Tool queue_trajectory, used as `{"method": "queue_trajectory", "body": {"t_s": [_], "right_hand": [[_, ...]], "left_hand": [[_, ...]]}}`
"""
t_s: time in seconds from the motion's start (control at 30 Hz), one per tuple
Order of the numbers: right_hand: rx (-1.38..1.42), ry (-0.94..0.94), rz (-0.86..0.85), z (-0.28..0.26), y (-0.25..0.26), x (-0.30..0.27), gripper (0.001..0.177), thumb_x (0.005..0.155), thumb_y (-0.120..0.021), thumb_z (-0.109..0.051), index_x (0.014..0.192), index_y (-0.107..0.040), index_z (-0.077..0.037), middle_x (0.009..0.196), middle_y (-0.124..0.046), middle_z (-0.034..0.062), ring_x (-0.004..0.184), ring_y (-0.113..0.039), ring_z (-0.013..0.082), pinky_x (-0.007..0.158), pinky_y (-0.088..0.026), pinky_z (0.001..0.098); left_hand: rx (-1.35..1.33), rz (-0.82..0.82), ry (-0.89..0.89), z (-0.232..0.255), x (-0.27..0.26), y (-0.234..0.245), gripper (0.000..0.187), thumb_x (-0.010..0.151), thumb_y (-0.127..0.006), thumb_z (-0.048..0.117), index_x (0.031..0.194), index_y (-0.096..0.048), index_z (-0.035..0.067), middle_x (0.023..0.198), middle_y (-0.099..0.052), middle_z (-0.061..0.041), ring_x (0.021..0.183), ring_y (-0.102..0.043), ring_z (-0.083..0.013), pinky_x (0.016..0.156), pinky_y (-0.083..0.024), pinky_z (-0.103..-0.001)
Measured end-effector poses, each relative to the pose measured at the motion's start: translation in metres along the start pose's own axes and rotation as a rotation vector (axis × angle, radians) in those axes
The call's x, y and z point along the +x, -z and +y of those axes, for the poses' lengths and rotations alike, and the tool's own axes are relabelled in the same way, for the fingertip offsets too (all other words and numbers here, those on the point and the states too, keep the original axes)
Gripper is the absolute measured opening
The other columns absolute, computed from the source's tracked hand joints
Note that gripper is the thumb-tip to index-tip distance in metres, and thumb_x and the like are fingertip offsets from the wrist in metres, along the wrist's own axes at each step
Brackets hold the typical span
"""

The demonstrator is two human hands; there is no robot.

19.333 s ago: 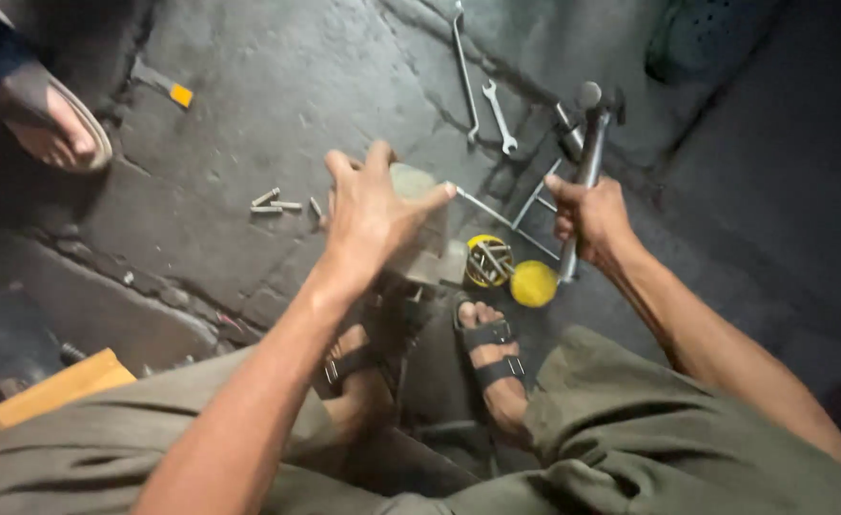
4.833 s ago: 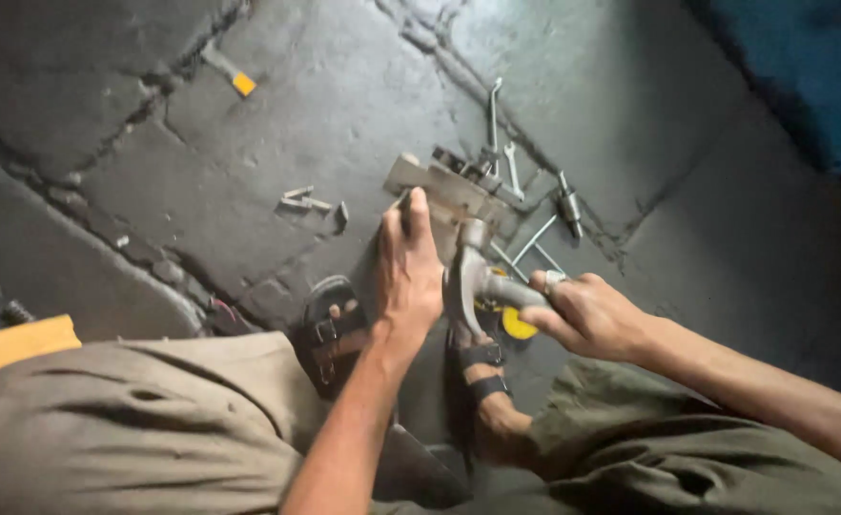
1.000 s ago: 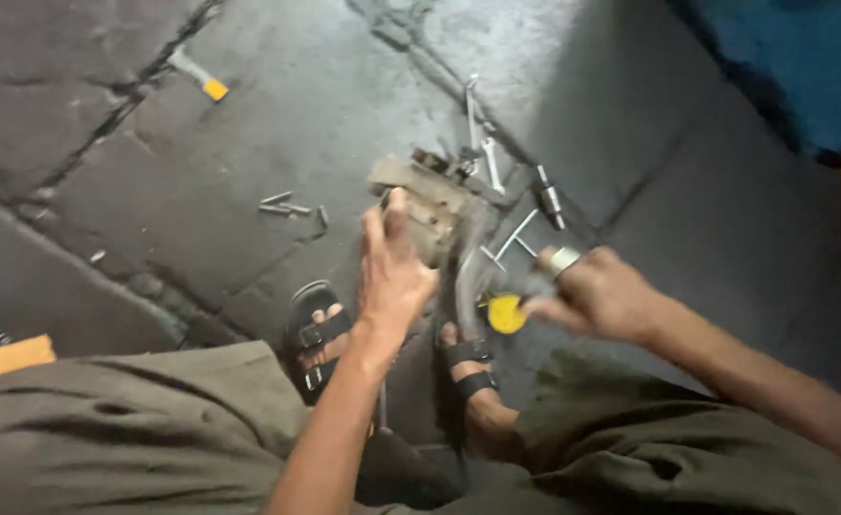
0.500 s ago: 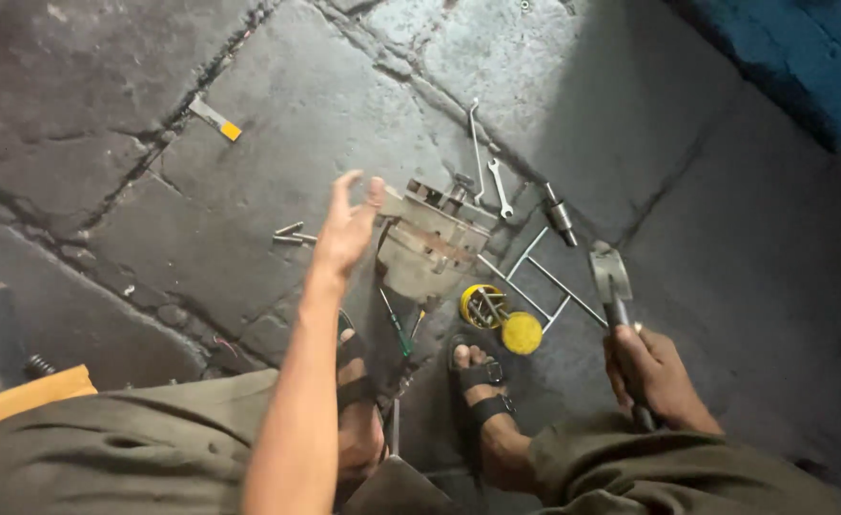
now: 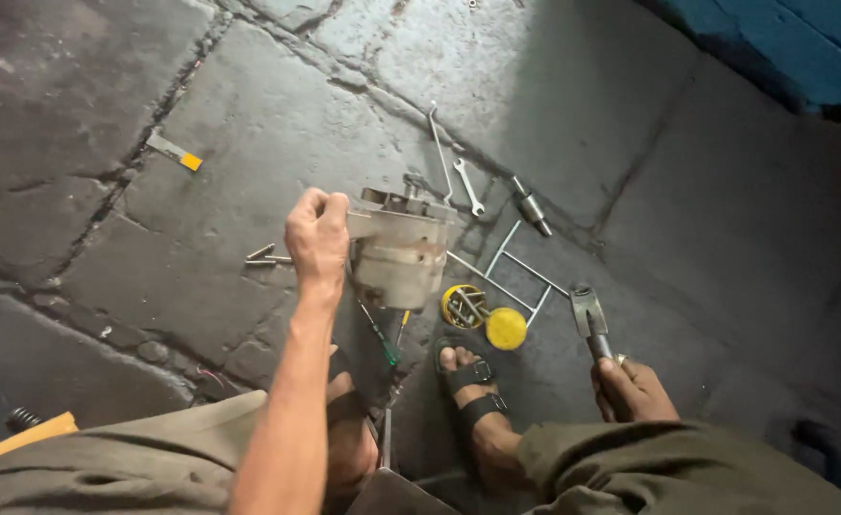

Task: Disassembling and repairing an automotive alternator using various hand tools.

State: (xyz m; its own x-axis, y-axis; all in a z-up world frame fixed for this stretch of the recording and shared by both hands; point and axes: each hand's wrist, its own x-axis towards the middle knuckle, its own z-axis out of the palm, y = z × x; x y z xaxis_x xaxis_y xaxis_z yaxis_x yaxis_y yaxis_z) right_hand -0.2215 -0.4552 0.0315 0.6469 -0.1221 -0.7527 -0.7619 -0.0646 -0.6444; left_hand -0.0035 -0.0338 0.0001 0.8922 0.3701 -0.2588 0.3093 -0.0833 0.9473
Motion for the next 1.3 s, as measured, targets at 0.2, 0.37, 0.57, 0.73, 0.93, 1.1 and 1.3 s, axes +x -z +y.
{"method": "queue_trajectory", "body": {"t_s": [0.2, 0.37, 0.57, 0.73, 0.93, 1.1, 1.3], "right_hand": [[-0.002, -0.076, 0.063, 0.010, 0.017, 0.005, 0.039, 0.099, -0.054, -0.039, 0.080, -0.055, -0.006, 0.053, -0.048, 0.0039, 0.044, -0.041, 0.0153, 0.040, -0.033, 0.0337], [-0.031, -0.066, 0.049, 0.022, 0.032, 0.010, 0.041, 0.100, -0.052, -0.040, 0.080, -0.058, -0.005, 0.053, -0.049, 0.0038, 0.044, -0.042, 0.0145, 0.041, -0.033, 0.0324], [-0.008, -0.070, 0.012, 0.059, 0.041, 0.031, 0.041, 0.100, -0.053, -0.041, 0.080, -0.059, -0.005, 0.054, -0.051, 0.0056, 0.045, -0.043, 0.0151, 0.042, -0.033, 0.0328], [0.051, -0.070, -0.013, 0.088, 0.051, 0.043, 0.040, 0.101, -0.058, -0.037, 0.079, -0.055, -0.005, 0.061, -0.049, 0.0019, 0.051, -0.044, 0.0139, 0.045, -0.035, 0.0329], [-0.030, -0.096, 0.019, 0.111, 0.062, 0.045, 0.037, 0.097, -0.057, -0.036, 0.079, -0.062, -0.004, 0.060, -0.056, 0.0042, 0.053, -0.051, 0.0159, 0.049, -0.041, 0.0330], [-0.045, -0.145, 0.136, 0.148, 0.079, 0.055, 0.036, 0.102, -0.059, -0.033, 0.082, -0.060, -0.004, 0.064, -0.050, 0.0004, 0.056, -0.042, 0.0137, 0.049, -0.034, 0.0341], [0.049, -0.074, 0.077, 0.142, 0.087, 0.071, 0.032, 0.100, -0.061, -0.032, 0.085, -0.062, -0.004, 0.066, -0.053, 0.0011, 0.057, -0.045, 0.0132, 0.051, -0.038, 0.0333]], "left_hand": [[0.331, 0.418, -0.434, 0.045, -0.042, -0.010, 0.019, 0.086, -0.077, 0.014, 0.079, -0.063, 0.003, 0.077, -0.056, -0.010, 0.071, -0.056, -0.0249, 0.067, -0.045, -0.041], [0.337, 0.420, -0.466, 0.049, -0.041, -0.014, 0.018, 0.084, -0.080, 0.010, 0.079, -0.064, 0.003, 0.078, -0.056, -0.012, 0.069, -0.057, -0.0271, 0.064, -0.045, -0.042], [0.378, 0.238, -0.659, 0.053, -0.010, 0.003, 0.016, 0.087, -0.079, 0.010, 0.078, -0.067, 0.003, 0.077, -0.058, -0.011, 0.066, -0.058, -0.0282, 0.061, -0.045, -0.042], [0.376, 0.043, -0.713, 0.048, 0.027, 0.009, 0.018, 0.087, -0.079, 0.011, 0.076, -0.067, 0.002, 0.073, -0.058, -0.011, 0.065, -0.059, -0.0291, 0.061, -0.046, -0.042], [0.390, 0.013, -0.676, 0.058, 0.011, 0.000, 0.018, 0.088, -0.077, 0.012, 0.077, -0.067, 0.003, 0.077, -0.060, -0.011, 0.068, -0.061, -0.0282, 0.063, -0.048, -0.041], [0.630, 0.101, -0.913, 0.085, -0.084, -0.036, 0.021, 0.091, -0.077, 0.013, 0.079, -0.060, 0.009, 0.083, -0.052, -0.008, 0.078, -0.056, -0.0281, 0.067, -0.047, -0.045], [0.518, 0.104, -0.765, 0.072, -0.094, -0.042, 0.021, 0.091, -0.079, 0.019, 0.083, -0.062, 0.009, 0.091, -0.054, -0.008, 0.085, -0.057, -0.0274, 0.073, -0.050, -0.042]]}}
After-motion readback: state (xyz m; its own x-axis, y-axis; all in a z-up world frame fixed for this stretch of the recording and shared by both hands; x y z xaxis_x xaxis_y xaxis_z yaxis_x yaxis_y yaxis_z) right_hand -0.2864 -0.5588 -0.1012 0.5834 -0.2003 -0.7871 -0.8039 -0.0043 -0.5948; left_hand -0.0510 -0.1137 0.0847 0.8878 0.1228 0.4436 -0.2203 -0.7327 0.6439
